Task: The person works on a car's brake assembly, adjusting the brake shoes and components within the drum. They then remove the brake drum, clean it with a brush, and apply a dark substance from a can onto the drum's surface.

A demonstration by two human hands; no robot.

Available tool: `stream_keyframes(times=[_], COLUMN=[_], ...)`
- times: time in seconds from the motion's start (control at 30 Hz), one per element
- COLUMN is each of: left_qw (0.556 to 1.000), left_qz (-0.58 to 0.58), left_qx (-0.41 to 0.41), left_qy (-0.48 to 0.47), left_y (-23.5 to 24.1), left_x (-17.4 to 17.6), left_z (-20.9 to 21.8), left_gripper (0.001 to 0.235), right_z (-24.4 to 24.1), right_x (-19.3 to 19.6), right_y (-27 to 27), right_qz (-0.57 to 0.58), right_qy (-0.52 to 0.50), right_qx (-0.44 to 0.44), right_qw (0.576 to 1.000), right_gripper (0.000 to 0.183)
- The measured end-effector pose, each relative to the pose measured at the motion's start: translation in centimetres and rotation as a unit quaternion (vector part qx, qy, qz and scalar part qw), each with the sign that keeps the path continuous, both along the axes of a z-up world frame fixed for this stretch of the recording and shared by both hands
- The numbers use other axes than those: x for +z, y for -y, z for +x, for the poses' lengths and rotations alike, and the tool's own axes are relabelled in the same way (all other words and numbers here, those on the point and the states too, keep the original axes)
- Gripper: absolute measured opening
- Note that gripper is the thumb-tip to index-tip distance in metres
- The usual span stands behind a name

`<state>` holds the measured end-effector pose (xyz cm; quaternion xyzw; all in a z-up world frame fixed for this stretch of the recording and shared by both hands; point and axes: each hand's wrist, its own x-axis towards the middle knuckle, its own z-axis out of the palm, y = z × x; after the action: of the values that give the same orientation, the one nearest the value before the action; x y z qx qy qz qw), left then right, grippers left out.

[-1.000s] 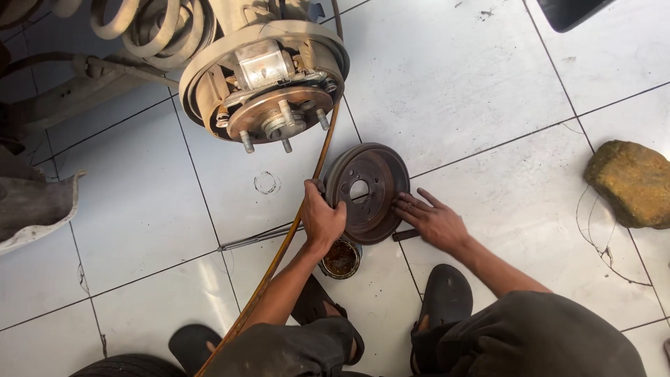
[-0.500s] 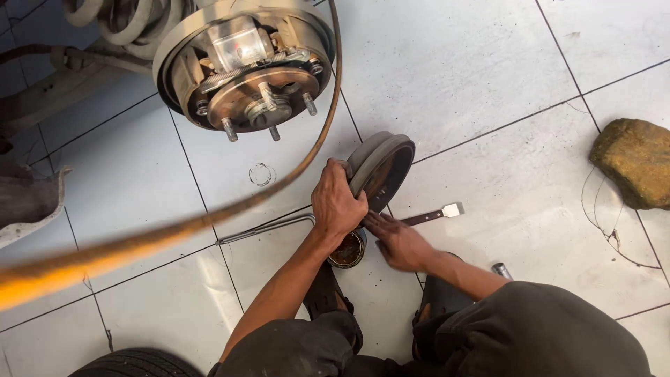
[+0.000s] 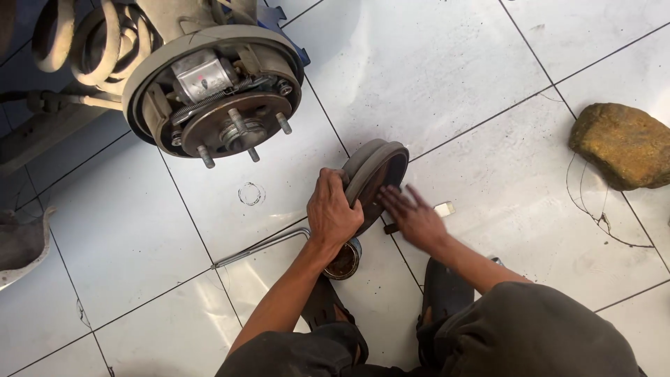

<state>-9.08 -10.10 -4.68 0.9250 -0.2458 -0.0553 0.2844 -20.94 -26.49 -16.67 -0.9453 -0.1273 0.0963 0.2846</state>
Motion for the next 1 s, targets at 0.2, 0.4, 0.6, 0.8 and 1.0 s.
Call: stream_keyframes(times=[0.2,0.4,0.6,0.8,1.0], left_qw=[1.0,1.0,1.0,0.999,0.999], left_qz=[-0.009,-0.013,-0.007,0.021,0.029], left_qx=[0.005,-0.004,0.003,-0.032,-0.032], left_qy=[-0.009,0.003,0.011,0.02,0.024], left_y=[0.1,0.2,-0.4,-0.5,-0.2], left_x=[0.4,0.5,0.7,-0.1,0.0], left_z=[-0.1,0.2,-0.4,-0.7,-1.1], left_gripper=[0.052,0.054,0.06,0.083,0.09], right_z=[-1.2,-0.3,-1.1,-1.8,-0.1], right_x=[3.0,-0.5,2.2,3.6,3.8], right_y=[-2.8,1.2,-1.5,-4.1,-0.1], right_qz=[0.107,-0.113,0.097,0.082,-0.14], right_qy=[-0.148,0.054,-0.23,-0.09,-0.187], right_qx=[-0.021,0.032,-0.002,-0.048,-0.037], right_qw=[0.983,0.992,0.968,0.991,0.972], right_gripper=[0.082,0.09,0.091,0.095,0.086])
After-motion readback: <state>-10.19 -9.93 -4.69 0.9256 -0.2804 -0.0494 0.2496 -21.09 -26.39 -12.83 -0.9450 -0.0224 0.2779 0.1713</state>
